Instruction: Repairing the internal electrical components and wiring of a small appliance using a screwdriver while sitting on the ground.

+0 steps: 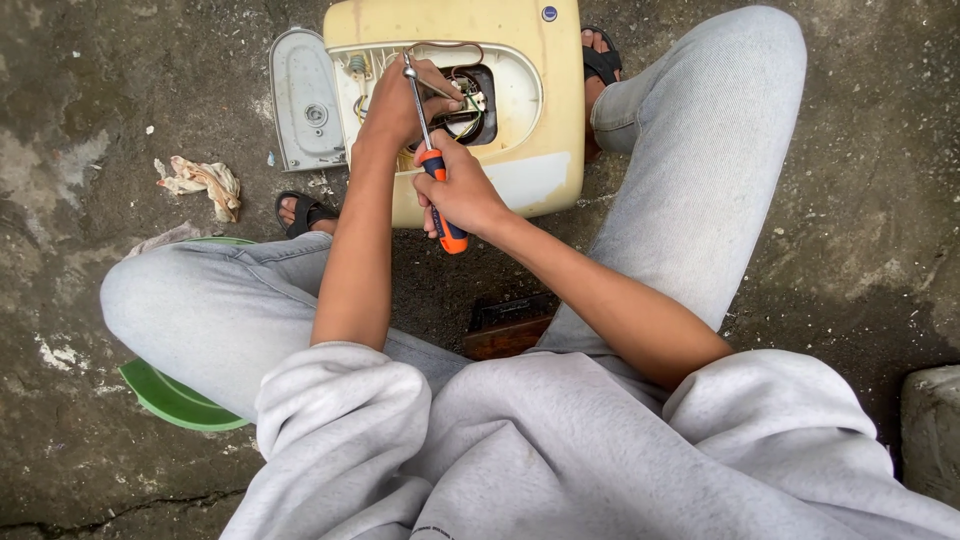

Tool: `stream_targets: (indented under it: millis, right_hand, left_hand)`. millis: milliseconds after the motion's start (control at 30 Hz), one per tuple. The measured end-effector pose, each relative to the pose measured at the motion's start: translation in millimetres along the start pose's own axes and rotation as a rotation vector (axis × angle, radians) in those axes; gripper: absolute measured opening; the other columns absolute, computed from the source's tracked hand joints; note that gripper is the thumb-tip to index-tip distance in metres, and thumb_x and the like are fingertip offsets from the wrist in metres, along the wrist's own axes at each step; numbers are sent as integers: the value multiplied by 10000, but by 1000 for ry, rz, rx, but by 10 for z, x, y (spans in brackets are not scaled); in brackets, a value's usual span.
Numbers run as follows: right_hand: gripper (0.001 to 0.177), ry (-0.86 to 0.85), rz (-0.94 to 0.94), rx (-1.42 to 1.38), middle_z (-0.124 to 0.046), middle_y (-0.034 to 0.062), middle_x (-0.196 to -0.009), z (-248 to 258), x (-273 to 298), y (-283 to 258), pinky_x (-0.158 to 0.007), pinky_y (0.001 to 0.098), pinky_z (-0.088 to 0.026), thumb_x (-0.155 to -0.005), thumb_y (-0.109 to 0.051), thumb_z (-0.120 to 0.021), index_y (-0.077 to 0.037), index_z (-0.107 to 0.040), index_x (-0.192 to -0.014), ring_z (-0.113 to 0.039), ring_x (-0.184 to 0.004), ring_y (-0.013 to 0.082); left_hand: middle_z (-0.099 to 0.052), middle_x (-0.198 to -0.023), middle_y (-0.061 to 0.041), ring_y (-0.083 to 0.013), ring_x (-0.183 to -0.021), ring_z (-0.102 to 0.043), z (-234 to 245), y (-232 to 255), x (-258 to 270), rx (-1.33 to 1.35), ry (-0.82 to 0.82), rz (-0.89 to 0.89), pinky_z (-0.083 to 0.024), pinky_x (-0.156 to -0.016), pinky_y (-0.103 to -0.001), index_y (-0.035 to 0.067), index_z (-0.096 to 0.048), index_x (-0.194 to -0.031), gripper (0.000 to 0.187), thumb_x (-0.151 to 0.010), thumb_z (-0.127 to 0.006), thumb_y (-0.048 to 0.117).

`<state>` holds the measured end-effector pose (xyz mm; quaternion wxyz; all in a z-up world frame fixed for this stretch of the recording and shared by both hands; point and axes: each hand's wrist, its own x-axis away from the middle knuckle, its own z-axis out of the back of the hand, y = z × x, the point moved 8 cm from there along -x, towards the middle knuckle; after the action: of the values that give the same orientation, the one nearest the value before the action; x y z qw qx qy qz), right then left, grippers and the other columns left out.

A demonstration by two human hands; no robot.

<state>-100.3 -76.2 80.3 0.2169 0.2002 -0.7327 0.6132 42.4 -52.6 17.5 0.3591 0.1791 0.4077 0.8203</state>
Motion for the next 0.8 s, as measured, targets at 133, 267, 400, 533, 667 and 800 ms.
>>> stream_targets:
  millis: [133,267,400,533,667,800]
  right_hand:
    - [184,18,32,23,-502,135,-646,78,-19,-44,-344,390,-510,-869,21,-460,-103,-416,-998,-543,-381,260]
    - [184,45,40,112,-506,143,-644,148,-2,-51,-335,390,-494,-870,21,-468,-106,-404,-986,-543,-368,265]
    - [182,17,5,128,-506,129,-640,175,35,-97,-369,401,-532,-882,23,-471,-108,-402,-987,-548,-388,259]
    - [194,25,6,168,-504,134,-647,219,55,-109,-370,394,-530,-865,16,-474,-110,-412,-998,-549,-394,258]
    - [207,34,2,171,-502,139,-647,224,72,-164,-363,397,-502,-870,37,-469,-100,-427,-1020,-520,-391,252]
    - [240,6,185,196,-596,133,-617,268,34,-110,-361,338,-594,-865,50,-514,21,-535,-1103,-640,-411,213]
  left_hand:
    - [-738,-921,51,-188,-927,-634,-32,-83,2,10,40,79,-241,-1195,-448,189,-806,-844,88,-843,-828,104]
    - [-551,-969,-28,-232,-918,-549,-45,-124,8,-80,57,215,-460,-798,-378,218,-835,-882,55,-852,-860,180]
    - [-507,-1057,-115,-354,-1001,-564,-87,-154,38,-215,26,269,-479,-877,-452,190,-830,-1019,180,-879,-848,302]
    - [-554,-1020,-109,-338,-989,-580,-176,-173,93,-227,85,306,-489,-866,-451,175,-807,-1019,232,-860,-859,336]
    - [-658,-755,-59,-250,-883,-521,-258,-223,133,-324,300,241,-473,-667,-407,94,-649,-780,128,-724,-744,28]
    - [-693,-872,-28,-252,-981,-555,-575,-797,109,-183,373,306,-481,-923,-404,214,-805,-954,210,-805,-858,351]
